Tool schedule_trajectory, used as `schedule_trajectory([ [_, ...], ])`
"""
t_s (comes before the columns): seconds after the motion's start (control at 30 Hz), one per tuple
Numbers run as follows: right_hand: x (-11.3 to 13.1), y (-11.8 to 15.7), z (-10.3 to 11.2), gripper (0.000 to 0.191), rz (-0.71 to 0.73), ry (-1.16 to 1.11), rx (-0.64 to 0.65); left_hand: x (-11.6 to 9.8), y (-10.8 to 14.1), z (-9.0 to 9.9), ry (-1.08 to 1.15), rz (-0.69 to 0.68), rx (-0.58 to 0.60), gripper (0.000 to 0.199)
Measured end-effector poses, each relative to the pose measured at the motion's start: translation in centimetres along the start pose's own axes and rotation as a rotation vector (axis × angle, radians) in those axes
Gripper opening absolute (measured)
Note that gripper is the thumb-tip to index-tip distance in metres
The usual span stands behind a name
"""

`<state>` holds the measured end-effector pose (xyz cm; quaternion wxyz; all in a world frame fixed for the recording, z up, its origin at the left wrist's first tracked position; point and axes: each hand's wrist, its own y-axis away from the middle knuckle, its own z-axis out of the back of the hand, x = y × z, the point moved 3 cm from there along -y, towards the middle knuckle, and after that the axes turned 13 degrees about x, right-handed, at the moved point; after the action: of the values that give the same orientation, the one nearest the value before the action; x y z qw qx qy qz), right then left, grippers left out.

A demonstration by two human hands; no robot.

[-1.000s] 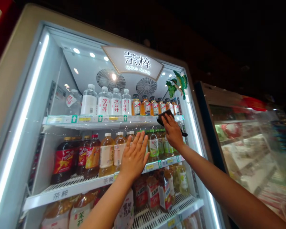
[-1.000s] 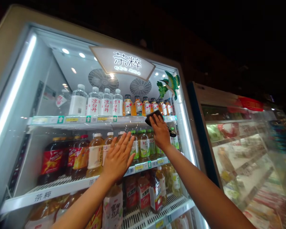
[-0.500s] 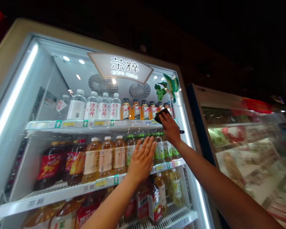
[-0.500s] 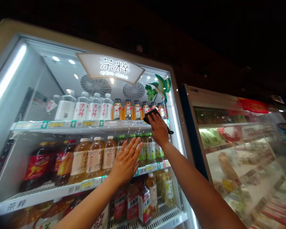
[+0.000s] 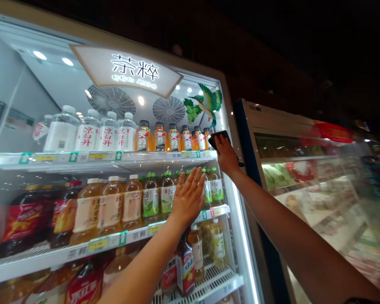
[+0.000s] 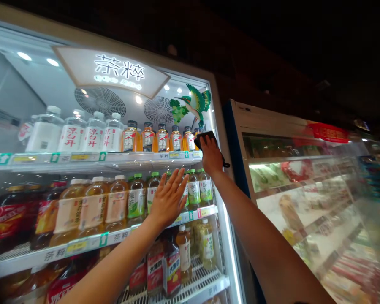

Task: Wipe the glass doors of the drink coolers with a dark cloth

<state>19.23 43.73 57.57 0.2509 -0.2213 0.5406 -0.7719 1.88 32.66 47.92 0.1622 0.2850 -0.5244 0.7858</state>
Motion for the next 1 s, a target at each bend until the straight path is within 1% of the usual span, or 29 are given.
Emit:
schedule_trajectory([
  [0.03, -0.9, 0.1, 0.1, 0.064, -0.044, 0.006, -0.008, -0.1, -0.2, -0.2, 0.006, 0.009, -0.009, 0.073],
  [0.1, -2.3, 1.4, -0.2, 0.062, -0.112, 0.030, -0.036, -0.2, -0.4, -0.6, 0.008, 0.013, -0.017, 0.078],
  [0.17, -2.8, 3.4, -1.0, 0.062, -0.136, 0.060, -0.063, -0.3, -0.4, -0.8, -0.006, 0.001, -0.013, 0.078],
  [0.23, -2.7, 4.4, -1.6, 0.062, -0.121, 0.085, -0.068, -0.3, -0.4, -0.9, -0.028, -0.014, 0.001, 0.074],
  [0.27, -2.7, 4.3, -1.7, 0.062, -0.101, 0.094, -0.060, -0.3, -0.3, -0.9, -0.038, -0.025, 0.009, 0.072],
  [0.33, -3.0, 3.0, -1.3, 0.062, -0.065, 0.097, -0.039, -0.3, -0.4, -0.8, -0.049, -0.043, 0.020, 0.068],
  [0.4, -3.8, 1.6, -0.7, 0.063, -0.044, 0.081, -0.033, -0.3, -0.4, -0.8, -0.050, -0.053, 0.023, 0.067],
  [0.47, -4.8, 1.3, -0.4, 0.061, -0.039, 0.058, -0.044, -0.4, -0.4, -0.7, -0.042, -0.052, 0.024, 0.067],
  [0.5, -5.4, 1.8, -0.4, 0.060, -0.040, 0.051, -0.053, -0.4, -0.4, -0.7, -0.036, -0.049, 0.025, 0.067],
  [0.63, -6.8, 5.3, -1.6, 0.059, -0.021, 0.062, -0.080, -0.4, -0.5, -0.7, -0.021, -0.049, 0.027, 0.069],
  [0.67, -7.0, 5.6, -1.7, 0.059, -0.017, 0.064, -0.081, -0.5, -0.5, -0.7, -0.020, -0.050, 0.024, 0.070],
  [0.73, -7.3, 4.7, -1.6, 0.060, -0.026, 0.056, -0.075, -0.5, -0.5, -0.7, -0.016, -0.049, 0.020, 0.070],
  [0.83, -7.6, 1.4, -0.8, 0.059, -0.053, 0.041, -0.056, -0.4, -0.5, -0.7, -0.006, -0.042, 0.017, 0.071],
  [0.87, -7.5, 0.7, -0.6, 0.059, -0.054, 0.042, -0.056, -0.4, -0.5, -0.7, -0.005, -0.039, 0.018, 0.071],
  [0.9, -7.4, 0.6, -0.5, 0.059, -0.050, 0.043, -0.061, -0.5, -0.5, -0.7, -0.004, -0.037, 0.020, 0.071],
  [0.93, -7.3, 1.2, -0.6, 0.059, -0.045, 0.046, -0.068, -0.5, -0.5, -0.7, -0.002, -0.036, 0.023, 0.071],
  [1.0, -7.2, 4.2, -1.3, 0.058, -0.036, 0.048, -0.088, -0.5, -0.5, -0.7, 0.004, -0.039, 0.030, 0.072],
])
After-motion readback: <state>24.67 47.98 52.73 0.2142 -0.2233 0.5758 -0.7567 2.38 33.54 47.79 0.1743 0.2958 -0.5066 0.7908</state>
